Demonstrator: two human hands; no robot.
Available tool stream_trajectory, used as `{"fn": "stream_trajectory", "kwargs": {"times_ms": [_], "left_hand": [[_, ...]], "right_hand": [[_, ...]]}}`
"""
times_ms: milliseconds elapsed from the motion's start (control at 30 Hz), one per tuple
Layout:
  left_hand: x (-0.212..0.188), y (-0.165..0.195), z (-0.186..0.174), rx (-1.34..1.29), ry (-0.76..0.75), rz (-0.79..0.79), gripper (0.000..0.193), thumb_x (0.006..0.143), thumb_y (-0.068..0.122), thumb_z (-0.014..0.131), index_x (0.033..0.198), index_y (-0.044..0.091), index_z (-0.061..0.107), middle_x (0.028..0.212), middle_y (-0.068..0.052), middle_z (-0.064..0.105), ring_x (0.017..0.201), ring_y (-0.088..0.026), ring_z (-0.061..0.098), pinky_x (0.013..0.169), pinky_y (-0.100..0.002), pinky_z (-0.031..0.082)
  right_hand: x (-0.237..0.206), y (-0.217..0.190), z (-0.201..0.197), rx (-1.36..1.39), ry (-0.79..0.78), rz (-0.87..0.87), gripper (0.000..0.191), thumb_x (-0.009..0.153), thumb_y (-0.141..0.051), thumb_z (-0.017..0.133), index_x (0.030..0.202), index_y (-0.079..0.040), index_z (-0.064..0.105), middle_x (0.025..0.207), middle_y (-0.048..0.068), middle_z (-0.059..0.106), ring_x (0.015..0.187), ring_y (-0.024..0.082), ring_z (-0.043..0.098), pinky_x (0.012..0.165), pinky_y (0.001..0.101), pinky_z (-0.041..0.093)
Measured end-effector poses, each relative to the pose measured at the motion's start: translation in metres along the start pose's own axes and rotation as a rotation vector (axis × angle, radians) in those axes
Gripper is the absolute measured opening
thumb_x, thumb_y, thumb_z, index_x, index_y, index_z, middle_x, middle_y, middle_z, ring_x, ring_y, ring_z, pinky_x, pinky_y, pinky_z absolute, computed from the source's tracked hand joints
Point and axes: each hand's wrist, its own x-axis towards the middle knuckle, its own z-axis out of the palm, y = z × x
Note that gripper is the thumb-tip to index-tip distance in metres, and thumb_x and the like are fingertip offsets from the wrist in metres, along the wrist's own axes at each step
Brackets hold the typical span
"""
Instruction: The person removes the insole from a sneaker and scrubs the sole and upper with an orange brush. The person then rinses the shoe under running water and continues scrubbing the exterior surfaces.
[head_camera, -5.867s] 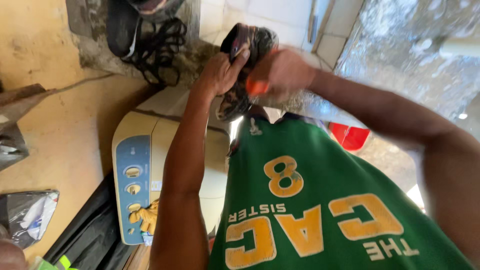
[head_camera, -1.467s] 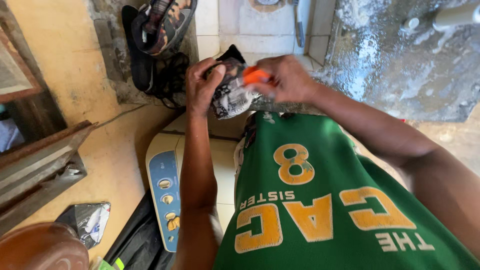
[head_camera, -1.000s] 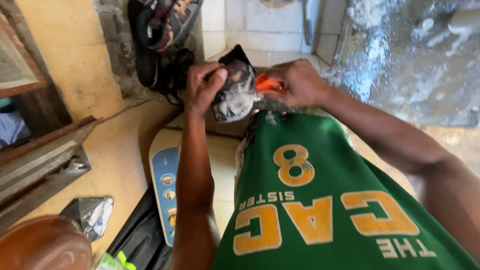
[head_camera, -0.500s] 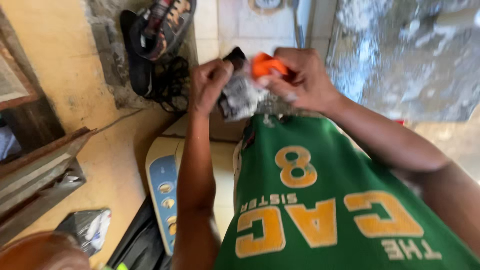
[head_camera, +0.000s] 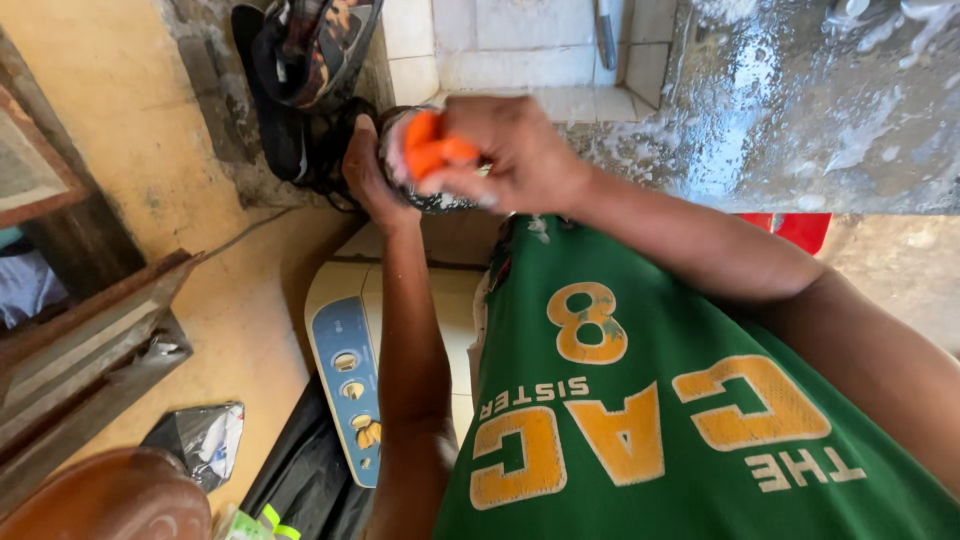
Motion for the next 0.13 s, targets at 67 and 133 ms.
{"fn": "stream_trajectory", "kwargs": {"times_ms": [67, 133], "left_hand": [[-0.002, -0.001, 0.0, -0.098, 0.116, -0.111, 0.024, 0.104, 0.019, 0.063, 0.097, -0.003, 0.071, 0.093, -0.007, 0.065, 0.086, -0.016, 0.062, 0.078, -0.034, 0.054], [0.003, 0.002, 0.006, -0.3, 0.1, -0.221, 0.032, 0.098, 0.024, 0.063, 0.108, -0.007, 0.07, 0.099, -0.013, 0.073, 0.091, -0.023, 0.069, 0.085, -0.039, 0.057]], "right_hand": [[0.012, -0.007, 0.002, -0.173, -0.041, -0.162, 0.04, 0.098, -0.047, 0.076, 0.096, -0.008, 0.068, 0.095, 0.012, 0.07, 0.08, 0.027, 0.071, 0.072, 0.0377, 0.059], [0.024, -0.011, 0.002, -0.278, -0.073, -0.256, 0.04, 0.095, -0.049, 0.076, 0.097, -0.01, 0.071, 0.1, 0.013, 0.073, 0.082, 0.028, 0.074, 0.075, 0.0366, 0.062]]}}
